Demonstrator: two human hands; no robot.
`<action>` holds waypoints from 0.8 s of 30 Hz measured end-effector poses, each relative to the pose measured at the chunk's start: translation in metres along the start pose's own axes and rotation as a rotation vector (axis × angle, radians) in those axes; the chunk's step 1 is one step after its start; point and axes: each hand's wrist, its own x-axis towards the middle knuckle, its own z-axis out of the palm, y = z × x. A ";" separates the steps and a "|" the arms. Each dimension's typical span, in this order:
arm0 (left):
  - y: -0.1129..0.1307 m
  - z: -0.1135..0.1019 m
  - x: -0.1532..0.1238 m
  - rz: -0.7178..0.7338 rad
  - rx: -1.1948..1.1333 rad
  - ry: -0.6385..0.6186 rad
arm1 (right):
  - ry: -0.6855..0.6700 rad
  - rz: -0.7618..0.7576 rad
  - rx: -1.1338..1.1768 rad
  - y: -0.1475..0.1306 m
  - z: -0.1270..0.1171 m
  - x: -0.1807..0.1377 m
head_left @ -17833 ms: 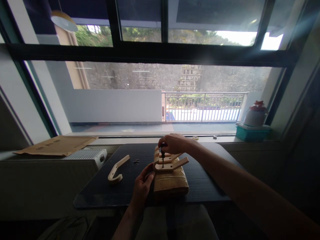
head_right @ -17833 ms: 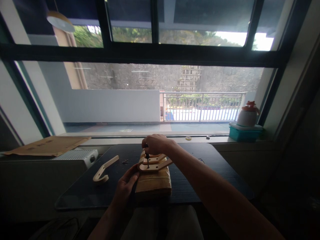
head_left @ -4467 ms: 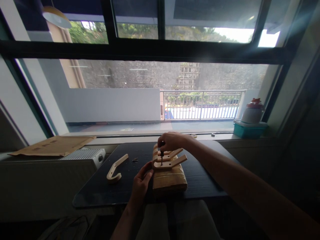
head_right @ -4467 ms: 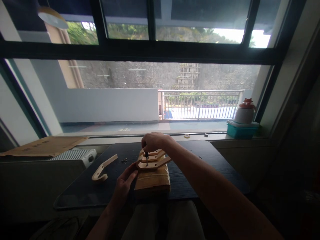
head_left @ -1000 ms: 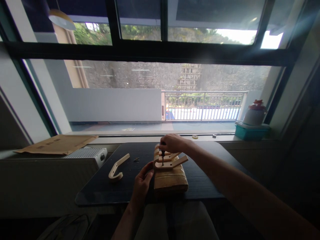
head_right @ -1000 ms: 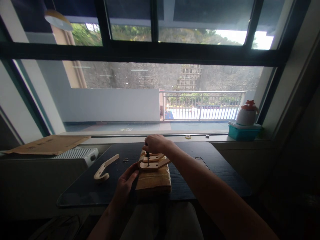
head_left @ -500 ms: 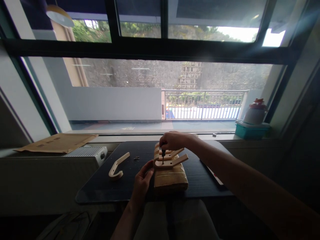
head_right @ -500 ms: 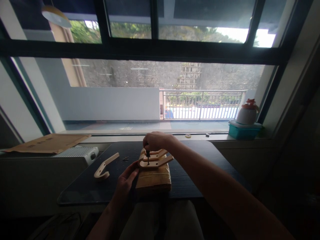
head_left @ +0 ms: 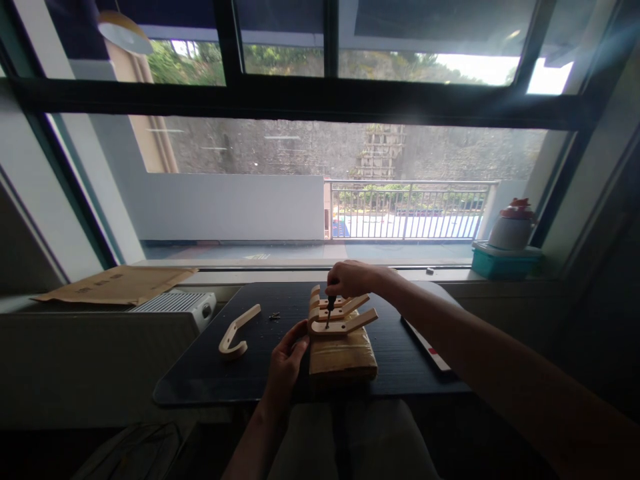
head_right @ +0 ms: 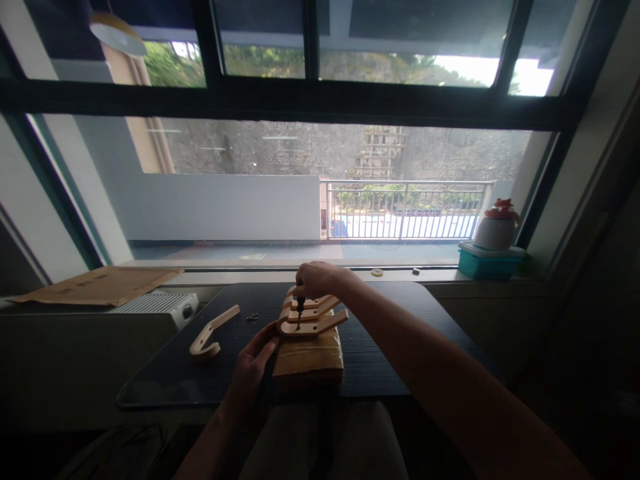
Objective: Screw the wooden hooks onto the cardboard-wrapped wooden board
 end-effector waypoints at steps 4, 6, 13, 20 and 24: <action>-0.002 -0.001 0.001 -0.001 -0.005 0.000 | -0.037 -0.054 0.015 -0.004 -0.010 -0.005; -0.003 -0.001 0.001 0.001 -0.008 -0.003 | -0.050 -0.074 0.021 -0.006 -0.012 -0.006; -0.005 -0.002 0.002 -0.023 -0.004 -0.014 | -0.040 -0.059 0.041 -0.007 -0.009 -0.006; 0.000 -0.001 0.000 -0.036 -0.009 -0.001 | -0.009 -0.042 0.082 0.000 0.003 0.000; -0.001 -0.002 0.000 -0.039 -0.012 -0.007 | 0.006 -0.066 0.046 0.004 0.004 0.001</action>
